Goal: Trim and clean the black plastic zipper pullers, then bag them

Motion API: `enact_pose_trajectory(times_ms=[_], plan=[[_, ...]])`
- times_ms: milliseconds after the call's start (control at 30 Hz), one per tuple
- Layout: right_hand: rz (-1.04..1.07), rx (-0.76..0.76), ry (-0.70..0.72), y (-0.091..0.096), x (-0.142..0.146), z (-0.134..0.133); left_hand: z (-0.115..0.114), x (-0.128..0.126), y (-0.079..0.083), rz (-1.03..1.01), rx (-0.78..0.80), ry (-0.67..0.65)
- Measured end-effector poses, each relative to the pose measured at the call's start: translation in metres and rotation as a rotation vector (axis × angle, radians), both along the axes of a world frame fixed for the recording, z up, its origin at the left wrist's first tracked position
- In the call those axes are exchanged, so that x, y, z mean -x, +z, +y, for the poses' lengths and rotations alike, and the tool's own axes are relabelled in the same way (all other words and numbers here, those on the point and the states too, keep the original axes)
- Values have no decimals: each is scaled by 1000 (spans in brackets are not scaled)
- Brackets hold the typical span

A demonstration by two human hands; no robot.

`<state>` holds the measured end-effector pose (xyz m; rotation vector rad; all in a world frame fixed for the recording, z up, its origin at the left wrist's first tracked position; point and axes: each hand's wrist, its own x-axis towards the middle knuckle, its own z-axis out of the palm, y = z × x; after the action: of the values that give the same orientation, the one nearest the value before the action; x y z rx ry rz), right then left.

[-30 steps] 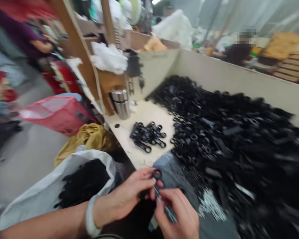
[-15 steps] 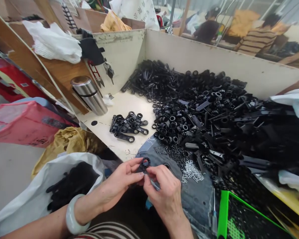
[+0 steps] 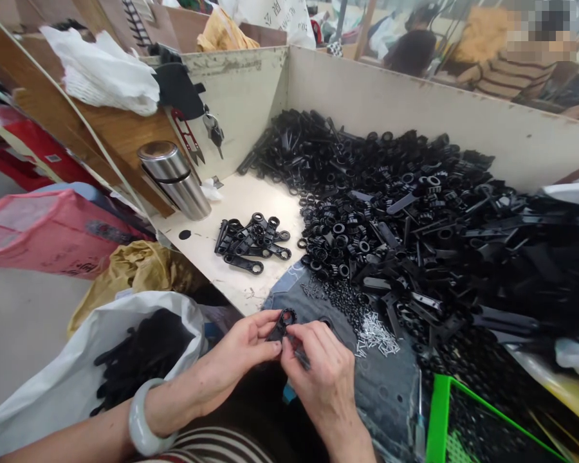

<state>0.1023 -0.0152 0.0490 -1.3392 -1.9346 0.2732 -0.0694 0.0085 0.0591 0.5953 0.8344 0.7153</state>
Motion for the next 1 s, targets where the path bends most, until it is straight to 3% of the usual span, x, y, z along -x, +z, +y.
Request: enact_pose_trajectory(times_ms=[167,367,667,1000], plan=[[-61,0,32,-4,-1,-2,2,-3,6,60,-5,3],[43,16,17,-4,-5,-4,5,-5,10,87,39,18],[120,18,-31,0,-15,-4,6,-6,3,253,-80,-57],[128,26,-31,-4,-13,-7,2,-12,-18,370,-155,-59]])
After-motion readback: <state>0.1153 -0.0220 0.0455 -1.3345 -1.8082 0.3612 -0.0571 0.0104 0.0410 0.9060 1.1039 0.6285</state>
